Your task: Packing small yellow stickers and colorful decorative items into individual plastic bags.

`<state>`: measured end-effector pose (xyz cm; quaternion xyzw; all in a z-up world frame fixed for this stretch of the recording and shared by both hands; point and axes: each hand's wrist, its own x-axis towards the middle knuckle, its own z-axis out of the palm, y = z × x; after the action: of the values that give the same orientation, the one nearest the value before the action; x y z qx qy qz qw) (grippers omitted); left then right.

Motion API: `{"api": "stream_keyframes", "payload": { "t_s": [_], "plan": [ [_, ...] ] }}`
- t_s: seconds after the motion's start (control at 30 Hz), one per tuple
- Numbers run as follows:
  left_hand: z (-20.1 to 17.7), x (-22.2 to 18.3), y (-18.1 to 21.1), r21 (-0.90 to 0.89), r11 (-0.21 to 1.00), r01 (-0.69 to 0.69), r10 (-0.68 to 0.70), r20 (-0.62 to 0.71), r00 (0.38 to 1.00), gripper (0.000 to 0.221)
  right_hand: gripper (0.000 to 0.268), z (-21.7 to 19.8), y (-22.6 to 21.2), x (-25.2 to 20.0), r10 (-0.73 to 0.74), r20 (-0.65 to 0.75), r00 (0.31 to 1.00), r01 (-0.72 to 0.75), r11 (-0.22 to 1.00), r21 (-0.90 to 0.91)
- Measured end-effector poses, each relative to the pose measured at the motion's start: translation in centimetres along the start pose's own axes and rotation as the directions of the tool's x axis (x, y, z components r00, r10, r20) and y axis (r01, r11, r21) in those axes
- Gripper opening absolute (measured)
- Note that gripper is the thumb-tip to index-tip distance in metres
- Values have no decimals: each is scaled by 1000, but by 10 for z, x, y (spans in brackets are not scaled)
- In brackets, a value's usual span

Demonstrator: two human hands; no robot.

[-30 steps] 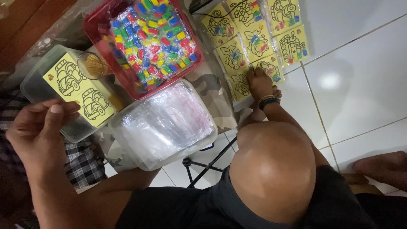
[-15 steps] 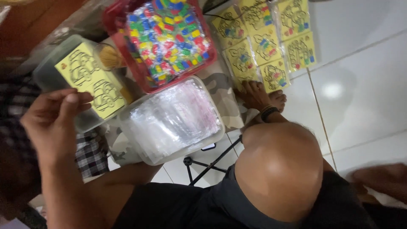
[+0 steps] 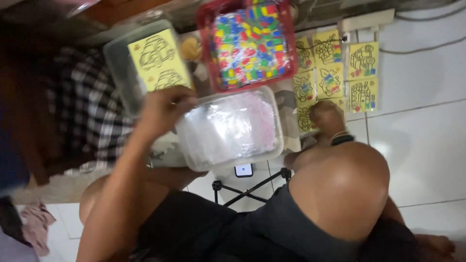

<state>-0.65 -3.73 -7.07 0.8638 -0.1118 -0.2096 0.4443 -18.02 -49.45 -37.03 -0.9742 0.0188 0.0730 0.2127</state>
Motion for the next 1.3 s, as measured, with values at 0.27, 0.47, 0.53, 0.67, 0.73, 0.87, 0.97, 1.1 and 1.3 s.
{"api": "stream_keyframes", "payload": {
  "t_s": [0.27,0.47,0.53,0.67,0.73,0.87,0.97,1.1,1.3],
  "plan": [
    [99,-4,-100,735,667,-122,-36,195,980,65,12,-233,-76,80,-377,-381,844,340,926,-163],
    [125,17,-140,737,655,-165,34,189,981,67,16,-300,-267,75,-530,-467,708,552,828,-103],
    [126,20,-137,676,724,-135,30,165,986,37,11,-264,-310,83,-492,-549,676,704,652,281],
    [109,6,-102,770,600,-216,81,211,974,20,26,-231,-380,44,-330,-40,943,330,918,220],
    [119,24,-135,715,644,-272,159,223,962,24,35,-200,-379,66,-174,311,934,181,984,7],
    [109,15,-118,737,617,-277,242,157,957,25,23,-207,-389,69,-366,313,876,393,919,-26],
    [112,16,-119,775,584,-242,201,151,968,21,27,-198,-386,68,-394,323,860,420,907,-12],
    [95,19,-96,547,836,-38,0,69,998,35,36,-196,-384,61,-459,347,818,497,867,-26],
    [61,-4,-66,678,688,-258,49,312,949,8,40,-180,-371,62,-414,426,804,508,851,-132]
  ]
}}
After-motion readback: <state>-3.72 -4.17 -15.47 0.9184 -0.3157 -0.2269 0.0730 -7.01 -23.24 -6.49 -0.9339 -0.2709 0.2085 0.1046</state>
